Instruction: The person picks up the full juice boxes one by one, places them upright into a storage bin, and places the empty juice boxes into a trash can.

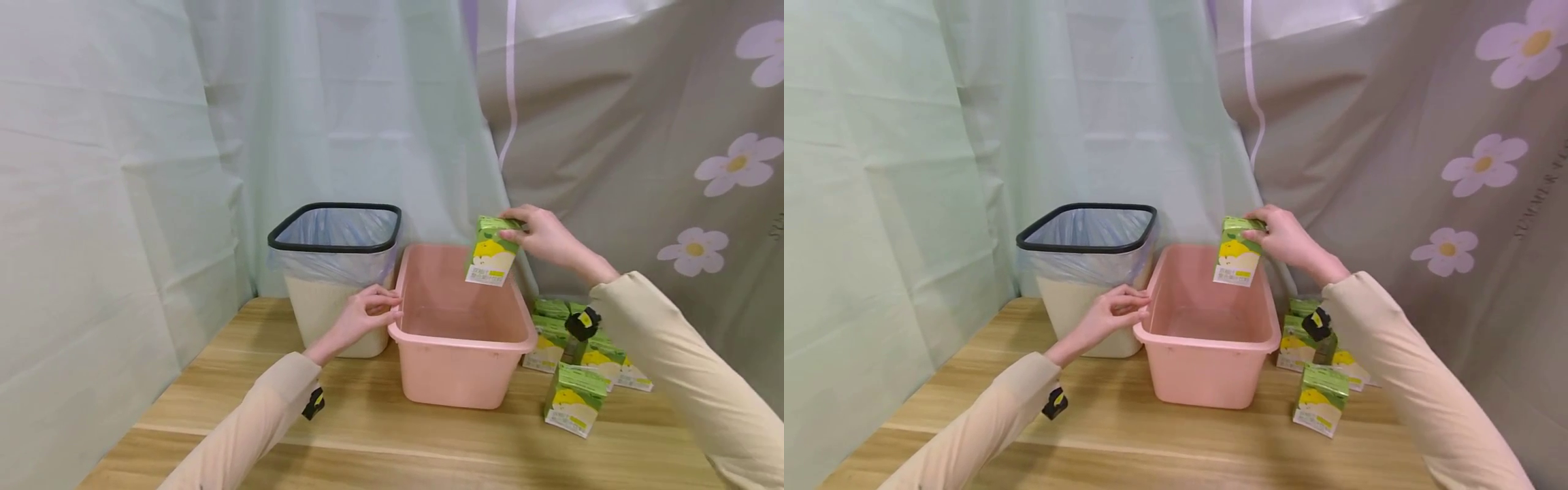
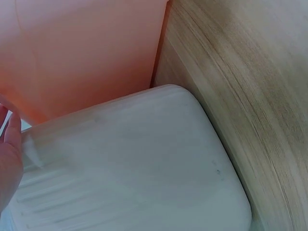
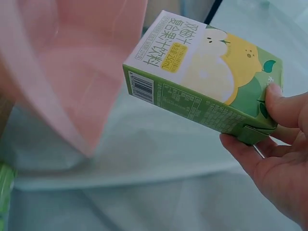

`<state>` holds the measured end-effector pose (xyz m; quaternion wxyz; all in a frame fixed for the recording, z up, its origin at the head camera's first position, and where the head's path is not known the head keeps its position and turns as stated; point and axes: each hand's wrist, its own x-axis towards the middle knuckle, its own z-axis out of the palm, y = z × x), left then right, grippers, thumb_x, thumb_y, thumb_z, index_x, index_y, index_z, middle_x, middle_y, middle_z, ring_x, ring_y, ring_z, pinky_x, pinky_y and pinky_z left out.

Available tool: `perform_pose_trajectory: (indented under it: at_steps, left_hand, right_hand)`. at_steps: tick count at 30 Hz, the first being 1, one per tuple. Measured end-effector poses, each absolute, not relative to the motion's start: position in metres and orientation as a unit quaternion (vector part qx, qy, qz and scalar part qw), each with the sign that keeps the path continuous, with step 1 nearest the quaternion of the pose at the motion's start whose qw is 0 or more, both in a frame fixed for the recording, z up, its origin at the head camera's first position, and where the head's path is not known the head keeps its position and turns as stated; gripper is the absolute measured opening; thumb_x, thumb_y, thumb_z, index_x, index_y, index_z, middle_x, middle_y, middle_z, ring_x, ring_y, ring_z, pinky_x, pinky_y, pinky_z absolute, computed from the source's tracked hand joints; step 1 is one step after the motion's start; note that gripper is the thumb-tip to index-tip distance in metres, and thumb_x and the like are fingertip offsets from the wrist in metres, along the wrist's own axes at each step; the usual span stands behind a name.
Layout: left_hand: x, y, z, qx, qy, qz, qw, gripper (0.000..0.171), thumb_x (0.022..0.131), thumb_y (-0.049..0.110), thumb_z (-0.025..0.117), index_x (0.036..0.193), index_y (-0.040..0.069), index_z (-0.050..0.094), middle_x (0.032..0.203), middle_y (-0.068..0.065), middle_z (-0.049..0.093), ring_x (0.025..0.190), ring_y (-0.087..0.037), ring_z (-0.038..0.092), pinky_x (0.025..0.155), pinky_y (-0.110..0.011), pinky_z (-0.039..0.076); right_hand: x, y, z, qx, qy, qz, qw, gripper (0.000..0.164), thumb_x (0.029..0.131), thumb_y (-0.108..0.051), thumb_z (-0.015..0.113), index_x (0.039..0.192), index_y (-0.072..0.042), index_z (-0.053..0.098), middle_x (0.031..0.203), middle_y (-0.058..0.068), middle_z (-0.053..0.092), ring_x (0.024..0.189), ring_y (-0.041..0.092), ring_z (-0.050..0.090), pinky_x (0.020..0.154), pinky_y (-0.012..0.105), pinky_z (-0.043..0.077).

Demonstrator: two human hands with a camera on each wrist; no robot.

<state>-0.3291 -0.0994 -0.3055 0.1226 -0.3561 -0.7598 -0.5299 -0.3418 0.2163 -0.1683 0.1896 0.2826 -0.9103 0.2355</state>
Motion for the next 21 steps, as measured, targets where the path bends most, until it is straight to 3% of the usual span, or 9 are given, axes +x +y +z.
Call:
perform_pose_trajectory:
  at_steps: [16,21]
  left_hand:
    - [-0.328,-0.095,-0.303,-0.365,-0.759,-0.525,0.119,0.024,0.079,0.001,0.068,0.098,-0.013,0.063,0.103,-0.025,0.054,0.102,-0.035,0.051,0.087,-0.044,0.039]
    - [-0.34,-0.098,-0.315,-0.368,-0.758,-0.522,0.13,0.025,0.08,0.008,0.07,0.098,-0.008,0.066,0.101,-0.015,0.057,0.101,-0.026,0.053,0.087,-0.038,0.041]
  right_hand:
    - [-0.38,0.175,-0.206,0.281,-0.904,0.287,0.146,0.031,0.087,-0.004,0.059,0.114,0.011,0.055,0.102,0.022,0.056,0.085,0.029,0.048,0.076,0.04,0.039]
    - [-0.389,0.168,-0.217,0.281,-0.904,0.297,0.123,0.032,0.087,-0.005,0.06,0.114,0.011,0.055,0.104,0.022,0.057,0.085,0.028,0.05,0.075,0.038,0.04]
